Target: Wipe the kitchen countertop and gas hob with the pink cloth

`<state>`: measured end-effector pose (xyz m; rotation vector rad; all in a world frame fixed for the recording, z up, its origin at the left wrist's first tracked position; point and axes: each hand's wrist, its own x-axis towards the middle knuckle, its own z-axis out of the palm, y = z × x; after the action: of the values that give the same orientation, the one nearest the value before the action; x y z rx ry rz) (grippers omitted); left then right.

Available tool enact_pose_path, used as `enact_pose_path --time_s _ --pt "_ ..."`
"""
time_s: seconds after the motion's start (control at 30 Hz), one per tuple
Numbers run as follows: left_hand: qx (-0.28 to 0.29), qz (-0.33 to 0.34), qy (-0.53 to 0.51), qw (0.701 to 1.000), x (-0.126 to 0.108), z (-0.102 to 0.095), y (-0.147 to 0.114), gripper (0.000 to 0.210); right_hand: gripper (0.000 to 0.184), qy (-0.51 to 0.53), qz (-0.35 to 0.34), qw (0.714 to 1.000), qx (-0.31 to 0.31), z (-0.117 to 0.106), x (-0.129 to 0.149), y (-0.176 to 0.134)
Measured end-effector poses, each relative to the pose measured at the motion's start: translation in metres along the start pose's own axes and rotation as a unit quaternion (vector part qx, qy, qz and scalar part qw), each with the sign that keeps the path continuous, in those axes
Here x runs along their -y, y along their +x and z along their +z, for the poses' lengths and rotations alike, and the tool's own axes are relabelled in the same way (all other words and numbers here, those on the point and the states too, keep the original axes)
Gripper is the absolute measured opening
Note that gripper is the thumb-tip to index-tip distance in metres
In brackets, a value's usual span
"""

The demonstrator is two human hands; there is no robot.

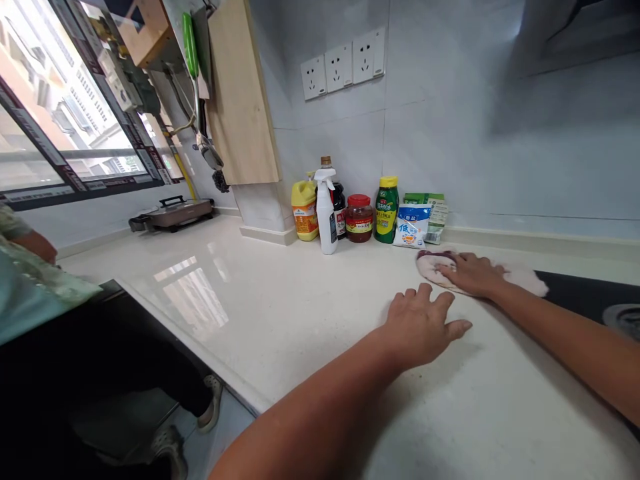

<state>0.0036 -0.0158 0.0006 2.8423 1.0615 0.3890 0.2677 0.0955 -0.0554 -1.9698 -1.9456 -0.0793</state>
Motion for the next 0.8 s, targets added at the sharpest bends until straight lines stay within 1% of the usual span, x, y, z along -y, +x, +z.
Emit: enact_pose_path --time_s 0.07,0.13,0.23,0.37,0.5,0.63,0.73,0.8 --pt "-0.027 -0.007 -0.008 1.000 0.003 0.001 0.002 0.055 0.080 -0.035 0.030 0.998 0.048 -0.002 0.028 -0.012" --pt "-0.049 -0.018 -0.019 0.998 0.006 0.000 0.005 0.051 0.069 -0.054 -0.002 0.996 0.076 -0.004 0.056 -0.028" --pt "-0.072 -0.039 -0.035 0.996 0.013 -0.003 0.010 0.046 0.067 -0.042 -0.056 0.994 0.089 -0.011 0.091 -0.061" --pt "-0.081 -0.074 -0.069 0.992 0.022 -0.009 0.015 0.045 0.063 0.004 -0.112 0.990 0.084 -0.027 0.117 -0.119" --pt "-0.042 -0.075 -0.079 0.993 0.027 -0.009 0.015 0.047 0.060 0.029 -0.131 0.986 0.099 -0.048 0.124 -0.190" --pt "-0.011 -0.045 -0.083 0.995 0.025 -0.005 0.012 0.048 0.064 0.063 -0.129 0.982 0.124 -0.065 0.119 -0.259" --pt "0.005 -0.022 -0.082 0.996 0.019 -0.001 0.010 0.049 0.065 0.068 -0.127 0.978 0.151 -0.076 0.110 -0.296" --pt "0.012 -0.014 -0.077 0.997 0.015 0.001 0.008 0.049 0.063 0.068 -0.117 0.979 0.156 -0.081 0.103 -0.308"
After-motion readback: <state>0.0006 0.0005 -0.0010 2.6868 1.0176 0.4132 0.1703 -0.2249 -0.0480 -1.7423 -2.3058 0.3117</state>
